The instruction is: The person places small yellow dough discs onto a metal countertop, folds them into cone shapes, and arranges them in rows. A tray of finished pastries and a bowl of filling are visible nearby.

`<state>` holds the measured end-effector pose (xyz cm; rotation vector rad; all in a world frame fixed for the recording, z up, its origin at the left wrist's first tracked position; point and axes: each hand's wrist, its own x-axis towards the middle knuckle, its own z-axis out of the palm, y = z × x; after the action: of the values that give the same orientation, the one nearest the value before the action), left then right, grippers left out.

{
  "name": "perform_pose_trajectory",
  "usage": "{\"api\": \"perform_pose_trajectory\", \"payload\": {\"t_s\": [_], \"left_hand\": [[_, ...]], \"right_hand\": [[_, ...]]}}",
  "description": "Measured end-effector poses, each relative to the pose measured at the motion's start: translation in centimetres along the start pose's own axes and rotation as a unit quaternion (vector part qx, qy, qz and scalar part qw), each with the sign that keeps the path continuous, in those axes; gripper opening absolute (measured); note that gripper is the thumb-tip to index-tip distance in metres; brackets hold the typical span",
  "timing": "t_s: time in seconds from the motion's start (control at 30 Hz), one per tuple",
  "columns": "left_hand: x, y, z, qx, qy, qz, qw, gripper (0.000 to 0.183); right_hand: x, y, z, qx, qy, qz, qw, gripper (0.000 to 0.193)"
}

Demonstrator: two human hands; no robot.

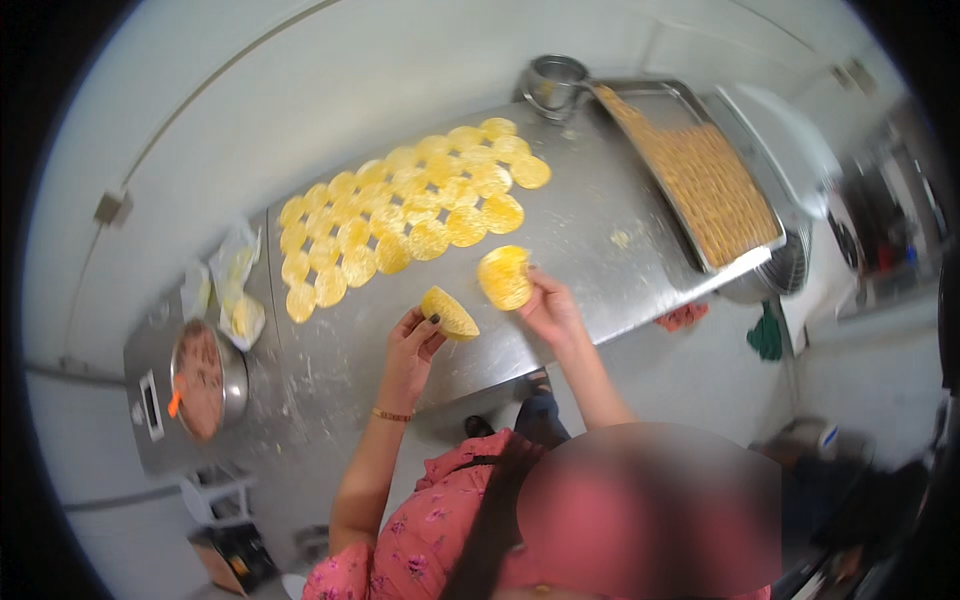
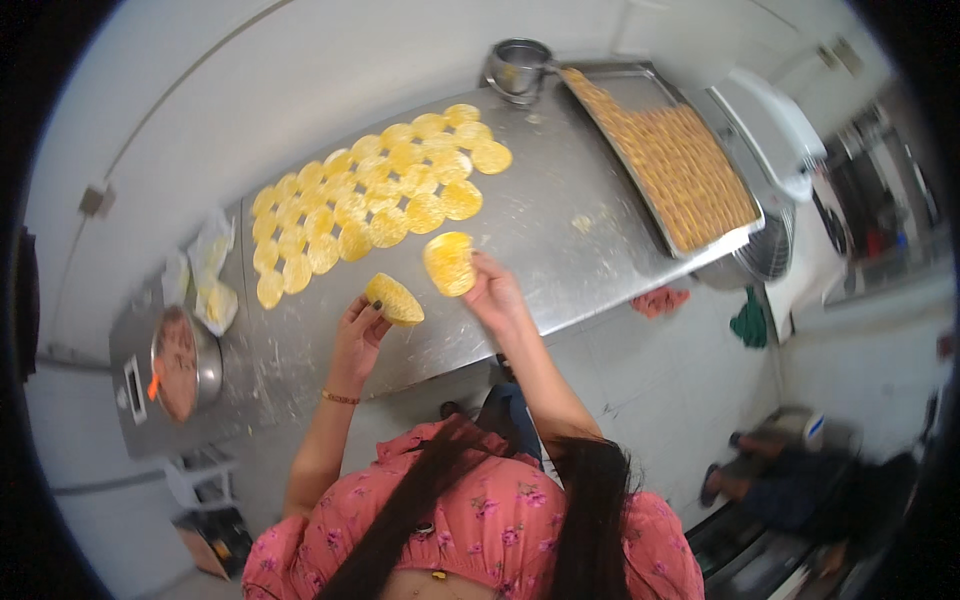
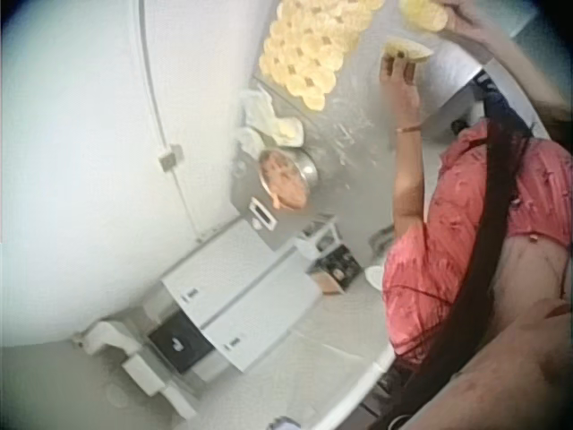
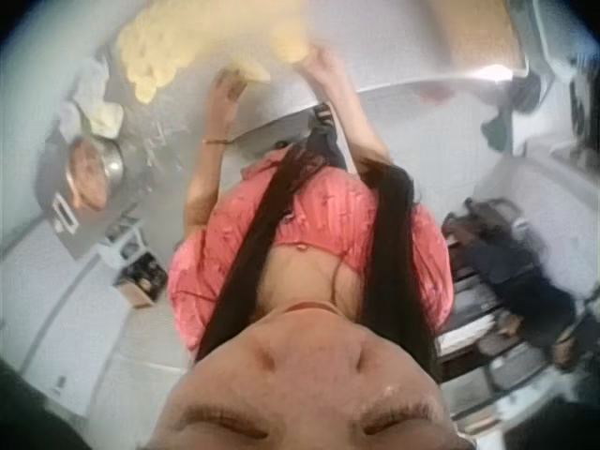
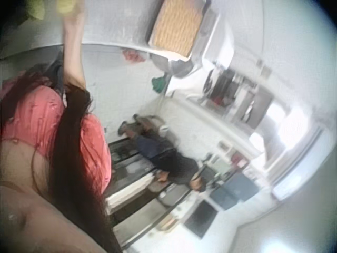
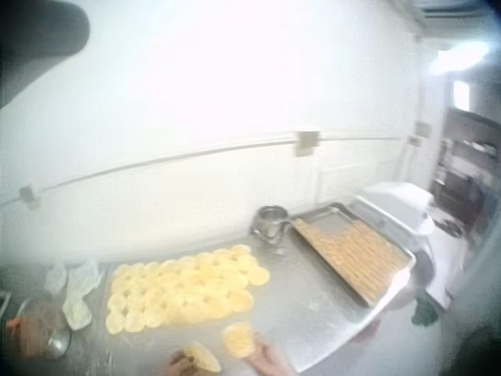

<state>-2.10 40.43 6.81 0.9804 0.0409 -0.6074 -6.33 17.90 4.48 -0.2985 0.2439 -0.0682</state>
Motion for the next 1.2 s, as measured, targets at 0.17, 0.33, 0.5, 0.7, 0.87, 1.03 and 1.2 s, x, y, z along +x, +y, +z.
{"api": "perform_pose_trajectory", "payload": {"t_s": [0.17, 0.33, 0.5, 0.7, 0.87, 1.03, 1.2], "left_hand": [[1.2, -1.1, 1.5, -0.050, 0.044, 0.035, 0.997, 0.019], [1.7, -3.0, 3.4, -0.068, 0.122, 0.051, 0.989, 0.020], [2.2, -5.4, 5.0, -0.085, 0.174, 0.077, 0.978, 0.021], [1.5, -6.9, 6.2, -0.107, 0.208, 0.098, 0.967, 0.020], [1.2, -6.6, 6.3, -0.110, 0.223, 0.118, 0.961, 0.020], [1.0, -5.7, 6.8, -0.106, 0.226, 0.116, 0.961, 0.020], [1.2, -5.5, 7.4, -0.107, 0.226, 0.125, 0.960, 0.020]], "right_hand": [[4.3, -5.7, -0.8, 0.025, -0.003, 0.040, 0.999, 0.028], [10.4, -11.5, -3.0, -0.221, 0.069, -0.013, 0.973, 0.030], [14.7, -14.3, -6.4, -0.765, 0.084, -0.280, 0.574, 0.045], [14.1, -12.7, -8.7, -0.844, -0.116, -0.321, 0.413, 0.027], [15.6, -12.3, -9.8, -0.812, -0.104, -0.311, 0.482, 0.012], [16.4, -12.7, -9.8, -0.759, -0.082, -0.258, 0.592, 0.014], [15.1, -12.3, -9.2, -0.821, -0.082, -0.291, 0.484, 0.017]]}}
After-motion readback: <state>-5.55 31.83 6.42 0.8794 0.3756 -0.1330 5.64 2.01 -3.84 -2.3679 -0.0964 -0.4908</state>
